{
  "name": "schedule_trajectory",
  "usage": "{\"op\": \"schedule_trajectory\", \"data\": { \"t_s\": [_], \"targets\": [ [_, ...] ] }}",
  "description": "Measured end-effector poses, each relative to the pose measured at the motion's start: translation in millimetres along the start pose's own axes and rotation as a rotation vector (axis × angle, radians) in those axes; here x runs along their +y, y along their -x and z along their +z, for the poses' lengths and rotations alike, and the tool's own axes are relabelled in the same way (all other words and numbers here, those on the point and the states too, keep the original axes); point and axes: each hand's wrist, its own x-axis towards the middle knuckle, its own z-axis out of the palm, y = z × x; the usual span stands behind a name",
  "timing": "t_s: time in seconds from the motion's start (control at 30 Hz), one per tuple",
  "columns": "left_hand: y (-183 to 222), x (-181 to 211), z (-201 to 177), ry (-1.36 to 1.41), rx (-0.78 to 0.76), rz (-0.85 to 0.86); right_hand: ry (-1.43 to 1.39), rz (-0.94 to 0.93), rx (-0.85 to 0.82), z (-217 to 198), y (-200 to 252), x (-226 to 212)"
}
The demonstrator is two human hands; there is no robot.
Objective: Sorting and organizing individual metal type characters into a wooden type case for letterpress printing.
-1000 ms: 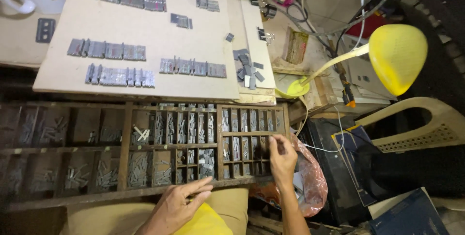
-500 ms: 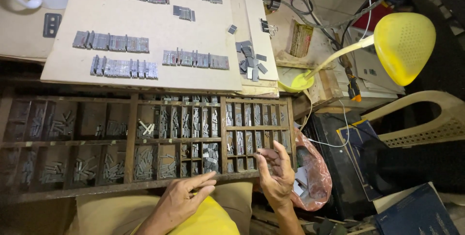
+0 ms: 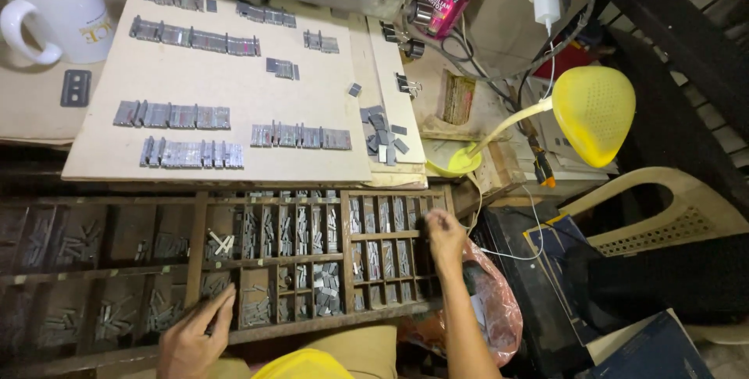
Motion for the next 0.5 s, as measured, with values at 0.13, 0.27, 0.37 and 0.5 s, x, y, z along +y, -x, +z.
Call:
{"op": "schedule_trajectory", "data": {
  "t_s": [0.13,0.27,0.37,0.5],
  "targets": [
    [11,-10,14,-0.04,0.026,0.149,-0.004,0.11,0.162,21,-67,24],
    [10,-5,17,-0.095,0.048,0.216,-0.053,0.278,0.212,29,-63,-4],
    [8,5,10,-0.098,0.04,0.12,-0.069,0.159,0.211,23,-41,1],
    [-15,25,-23,0.016,-0.031,-0.043,0.144,-0.255,0.168,24,18,5]
  ]
}}
